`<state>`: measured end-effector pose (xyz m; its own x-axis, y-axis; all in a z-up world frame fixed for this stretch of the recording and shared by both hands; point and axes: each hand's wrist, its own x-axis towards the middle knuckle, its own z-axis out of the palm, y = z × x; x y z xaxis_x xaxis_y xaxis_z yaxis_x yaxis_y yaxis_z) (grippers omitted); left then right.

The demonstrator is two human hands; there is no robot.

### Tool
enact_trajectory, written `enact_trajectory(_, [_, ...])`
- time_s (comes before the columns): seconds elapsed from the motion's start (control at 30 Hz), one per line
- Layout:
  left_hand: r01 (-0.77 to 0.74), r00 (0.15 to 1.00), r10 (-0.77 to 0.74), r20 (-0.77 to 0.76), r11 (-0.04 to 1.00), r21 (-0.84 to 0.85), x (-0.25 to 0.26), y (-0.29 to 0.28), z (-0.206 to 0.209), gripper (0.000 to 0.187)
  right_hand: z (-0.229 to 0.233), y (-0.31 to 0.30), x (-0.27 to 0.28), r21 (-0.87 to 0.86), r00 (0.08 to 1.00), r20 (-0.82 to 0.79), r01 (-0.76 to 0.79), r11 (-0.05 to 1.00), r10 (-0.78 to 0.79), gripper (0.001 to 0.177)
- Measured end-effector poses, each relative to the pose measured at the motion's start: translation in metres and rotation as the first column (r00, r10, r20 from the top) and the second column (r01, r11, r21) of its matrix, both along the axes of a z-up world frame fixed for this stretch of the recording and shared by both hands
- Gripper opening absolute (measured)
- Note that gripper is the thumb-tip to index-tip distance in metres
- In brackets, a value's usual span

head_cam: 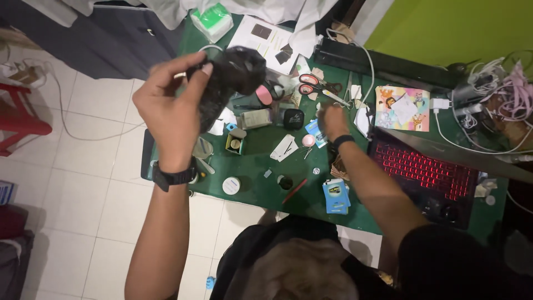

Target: Organizing and sorting various small items on a cluttered desk, including cards and currency.

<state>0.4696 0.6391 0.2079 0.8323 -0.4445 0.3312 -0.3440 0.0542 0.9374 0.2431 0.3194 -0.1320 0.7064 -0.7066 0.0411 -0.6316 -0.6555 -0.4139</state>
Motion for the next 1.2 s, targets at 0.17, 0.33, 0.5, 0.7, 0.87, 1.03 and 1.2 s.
enact_trajectory(0.17, [0.067,0.988,-0.064,0.137,0.998,-0.019,-0.002,0.0,0.004,0.029,0.083,0.01,0.007,0.187,0.834,0.484,0.196,0.962,-0.264,0.013])
enact_trajectory(0.33, [0.195,0.974,-0.197,0.116,0.98,0.033,-0.011,-0.029,0.002,0.039,0.244,0.058,0.052,0.265,0.552,0.832,-0.328,0.907,-0.043,0.021])
enact_trajectory(0.5, [0.198,0.957,-0.216,0.195,0.974,0.106,-0.019,-0.057,-0.006,0.037,0.284,0.065,0.105,0.162,0.59,0.717,-0.66,0.734,0.372,0.018])
enact_trajectory(0.7, [0.211,0.977,-0.207,0.04,0.969,-0.126,-0.006,-0.061,-0.011,0.032,0.254,0.06,0.09,-0.141,0.722,0.063,-0.677,0.722,0.689,0.017])
enact_trajectory(0.87, [0.19,0.982,-0.19,0.013,0.97,-0.153,0.021,-0.052,-0.016,0.024,0.242,0.119,0.03,-0.489,0.424,0.646,-0.408,0.771,0.635,0.026])
enact_trajectory(1.03, [0.211,0.975,-0.218,-0.05,0.97,-0.124,0.041,-0.055,-0.033,0.022,0.086,0.112,0.032,-0.31,0.683,0.092,-0.672,0.673,0.725,0.031])
enact_trajectory(1.2, [0.208,0.977,-0.209,-0.044,0.978,-0.017,0.041,-0.055,-0.029,0.02,0.064,0.112,0.044,-0.052,0.592,-0.401,-0.777,0.628,0.699,0.067])
